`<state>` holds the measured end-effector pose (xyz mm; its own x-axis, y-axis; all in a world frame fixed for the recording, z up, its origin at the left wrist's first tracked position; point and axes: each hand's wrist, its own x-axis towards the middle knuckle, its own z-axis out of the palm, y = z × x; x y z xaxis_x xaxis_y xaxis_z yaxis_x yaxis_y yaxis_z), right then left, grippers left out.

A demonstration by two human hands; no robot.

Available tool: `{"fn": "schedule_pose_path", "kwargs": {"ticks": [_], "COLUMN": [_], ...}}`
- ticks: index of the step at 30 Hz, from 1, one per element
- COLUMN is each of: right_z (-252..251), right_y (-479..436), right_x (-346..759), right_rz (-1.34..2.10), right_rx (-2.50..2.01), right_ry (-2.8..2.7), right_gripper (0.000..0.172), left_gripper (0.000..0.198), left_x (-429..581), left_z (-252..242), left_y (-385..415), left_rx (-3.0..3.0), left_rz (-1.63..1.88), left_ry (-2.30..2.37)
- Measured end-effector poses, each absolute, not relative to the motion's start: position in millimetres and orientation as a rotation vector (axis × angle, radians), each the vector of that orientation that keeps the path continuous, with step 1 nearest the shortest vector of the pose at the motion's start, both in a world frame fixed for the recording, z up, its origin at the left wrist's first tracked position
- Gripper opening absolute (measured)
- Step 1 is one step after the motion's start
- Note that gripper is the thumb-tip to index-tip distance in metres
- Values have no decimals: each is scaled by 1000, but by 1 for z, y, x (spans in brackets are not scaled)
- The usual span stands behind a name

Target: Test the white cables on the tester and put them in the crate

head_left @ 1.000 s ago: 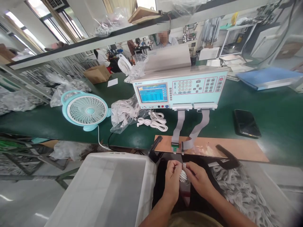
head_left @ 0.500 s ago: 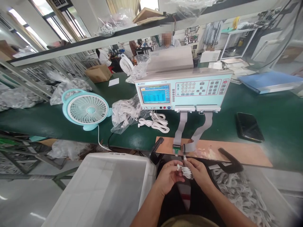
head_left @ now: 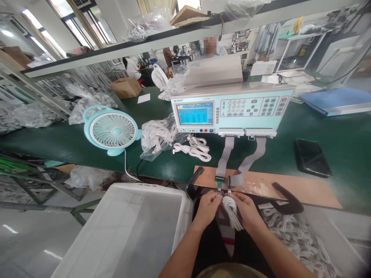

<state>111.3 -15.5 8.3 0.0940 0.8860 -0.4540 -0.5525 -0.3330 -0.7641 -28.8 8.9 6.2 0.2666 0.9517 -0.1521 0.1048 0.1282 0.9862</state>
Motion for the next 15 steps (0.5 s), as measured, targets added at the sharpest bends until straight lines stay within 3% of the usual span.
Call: {"fn": "schedule_pose_path", "kwargs": {"ticks": [15], "right_z": [7], "right_y": [-16], "right_x": [115], "right_rz": [1561], "right_rx": [-1179], "right_ry": [-530], "right_gripper": [37], "left_gripper": [36], "left_x": [-2], "left_z": [-3], "left_y": [3], "left_rx": [979], "left_rz": [1064], "left_ry": [1314]}}
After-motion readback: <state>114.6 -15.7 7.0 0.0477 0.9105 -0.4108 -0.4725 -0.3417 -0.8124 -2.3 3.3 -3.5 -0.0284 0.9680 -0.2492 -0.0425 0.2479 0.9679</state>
